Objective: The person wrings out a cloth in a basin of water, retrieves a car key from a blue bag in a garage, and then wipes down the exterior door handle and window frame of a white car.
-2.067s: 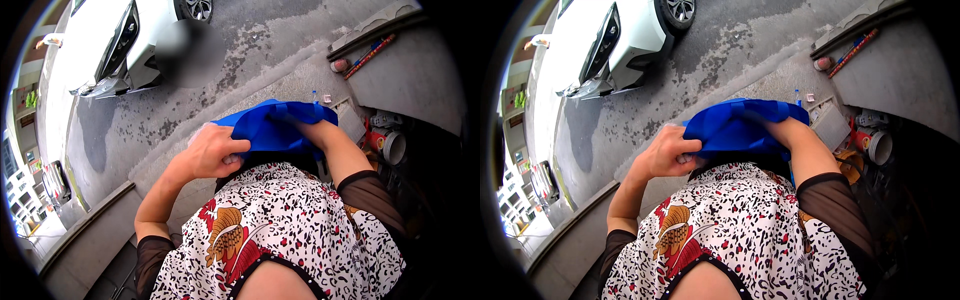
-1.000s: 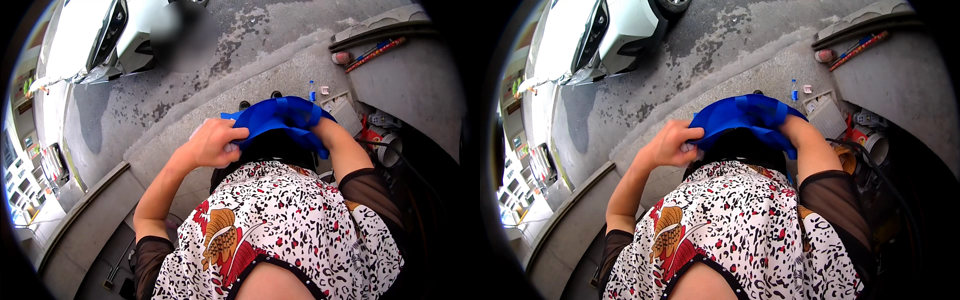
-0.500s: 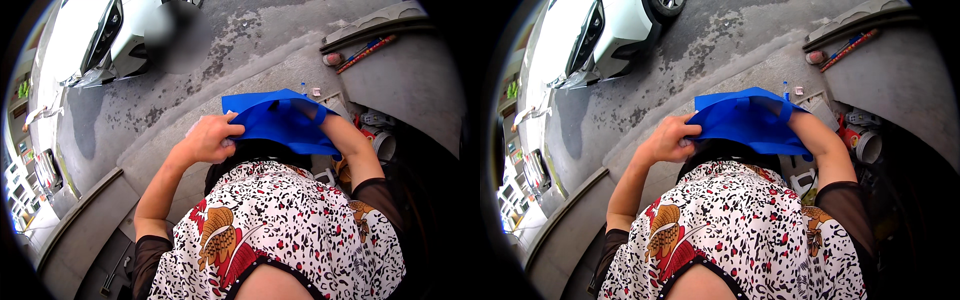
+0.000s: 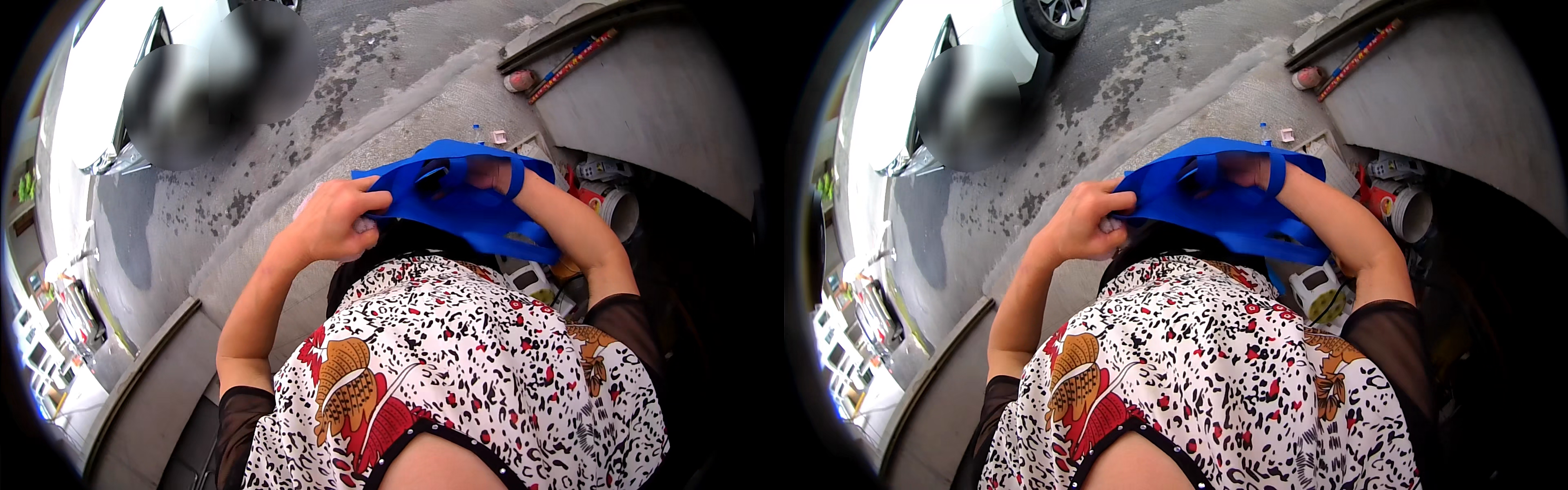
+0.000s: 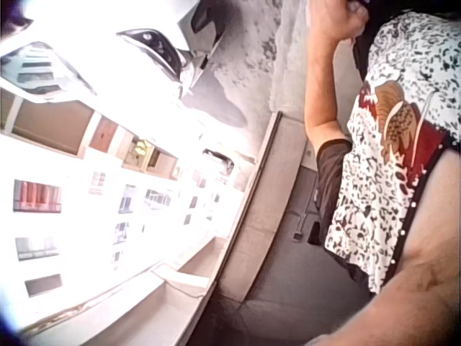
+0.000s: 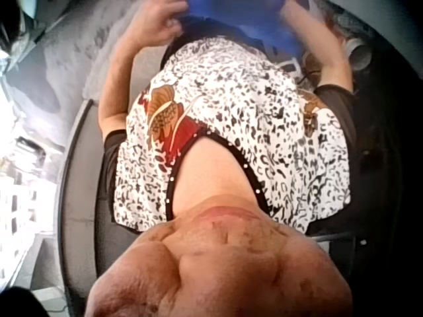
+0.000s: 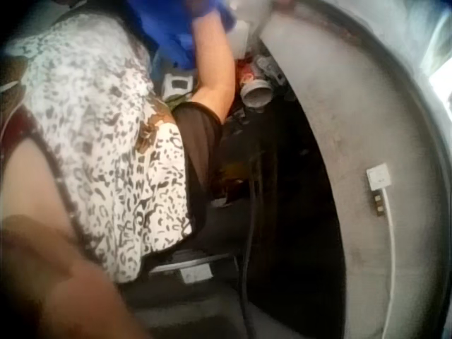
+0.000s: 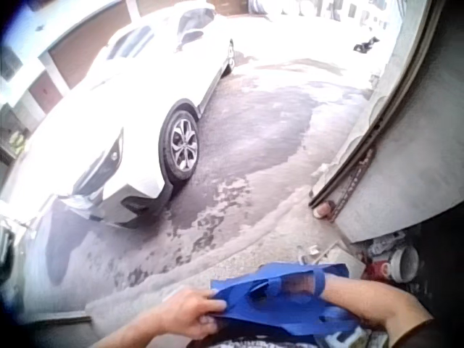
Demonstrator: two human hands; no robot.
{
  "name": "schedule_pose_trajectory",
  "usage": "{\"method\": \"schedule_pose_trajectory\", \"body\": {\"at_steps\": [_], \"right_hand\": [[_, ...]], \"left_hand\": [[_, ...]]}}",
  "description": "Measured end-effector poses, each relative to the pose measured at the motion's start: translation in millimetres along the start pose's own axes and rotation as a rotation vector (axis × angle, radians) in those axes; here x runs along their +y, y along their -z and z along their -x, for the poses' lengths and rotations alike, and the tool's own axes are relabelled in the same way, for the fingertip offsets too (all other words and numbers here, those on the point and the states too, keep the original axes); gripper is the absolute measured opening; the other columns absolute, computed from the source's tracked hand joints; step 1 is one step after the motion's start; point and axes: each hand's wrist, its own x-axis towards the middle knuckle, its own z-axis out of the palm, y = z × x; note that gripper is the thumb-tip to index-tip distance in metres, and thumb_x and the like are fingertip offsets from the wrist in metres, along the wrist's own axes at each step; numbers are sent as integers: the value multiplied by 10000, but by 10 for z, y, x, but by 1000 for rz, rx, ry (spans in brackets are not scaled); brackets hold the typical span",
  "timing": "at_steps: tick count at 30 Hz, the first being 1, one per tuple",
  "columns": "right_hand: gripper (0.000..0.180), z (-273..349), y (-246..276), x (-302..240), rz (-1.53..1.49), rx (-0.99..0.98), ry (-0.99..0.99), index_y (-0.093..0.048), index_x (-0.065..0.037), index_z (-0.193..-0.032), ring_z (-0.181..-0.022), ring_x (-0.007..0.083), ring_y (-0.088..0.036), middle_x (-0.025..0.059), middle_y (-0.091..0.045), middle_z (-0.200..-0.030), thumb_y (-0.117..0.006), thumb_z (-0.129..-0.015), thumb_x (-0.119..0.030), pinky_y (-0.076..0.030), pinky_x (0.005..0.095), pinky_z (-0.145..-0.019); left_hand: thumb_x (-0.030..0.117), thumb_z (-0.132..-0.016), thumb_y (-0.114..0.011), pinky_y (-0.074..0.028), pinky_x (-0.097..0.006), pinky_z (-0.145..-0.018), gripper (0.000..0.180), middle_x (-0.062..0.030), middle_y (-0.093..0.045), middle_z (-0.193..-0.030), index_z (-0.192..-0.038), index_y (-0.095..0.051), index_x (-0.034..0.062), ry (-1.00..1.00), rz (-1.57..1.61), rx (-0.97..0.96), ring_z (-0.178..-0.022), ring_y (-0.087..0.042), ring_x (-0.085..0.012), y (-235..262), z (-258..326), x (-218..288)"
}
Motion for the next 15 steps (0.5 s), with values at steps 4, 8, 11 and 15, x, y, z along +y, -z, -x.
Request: {"method": "schedule_pose_trajectory", "body": {"at_steps": [4,8,11,15], "right_hand": [[396,59,-140,76,-335,225,11,-427,30,-1232,-1079,352,-512,213,-503,-1195,-387,-922,-215,-428,460,-933],[372,203,-286,83,-439,166,100,-420,90,-1202,-1050,384,-533,280,-511,-1146,-371,-925,-153,-410,459,-955],[342,267,-149,396,-341,322,138,-437,67,-1204,-1032,366,-549,244,-528,-1144,-403,-907,-98,-422,451,-943],[355,336,219,972,-168,416,190,-466,-8,-1218,-1001,297,-571,170,-540,-1147,-470,-865,-33,-457,405,-896]], "left_hand": [[53,-545,-520,-372,-440,-570,197,-166,-457,-708,-733,-475,12,41,56,16,-665,-474,-378,0,11,-106],[75,-564,-527,-389,-433,-601,203,-173,-468,-730,-750,-487,5,45,-36,-61,-698,-486,-383,-45,2,-274],[89,-576,-532,-396,-428,-613,209,-176,-471,-736,-760,-488,1,32,-41,-60,-714,-491,-385,-53,-74,-318],[96,-587,-540,-408,-414,-627,226,-183,-489,-761,-776,-487,-15,21,-73,-69,-730,-500,-388,-53,-167,-396]]}}
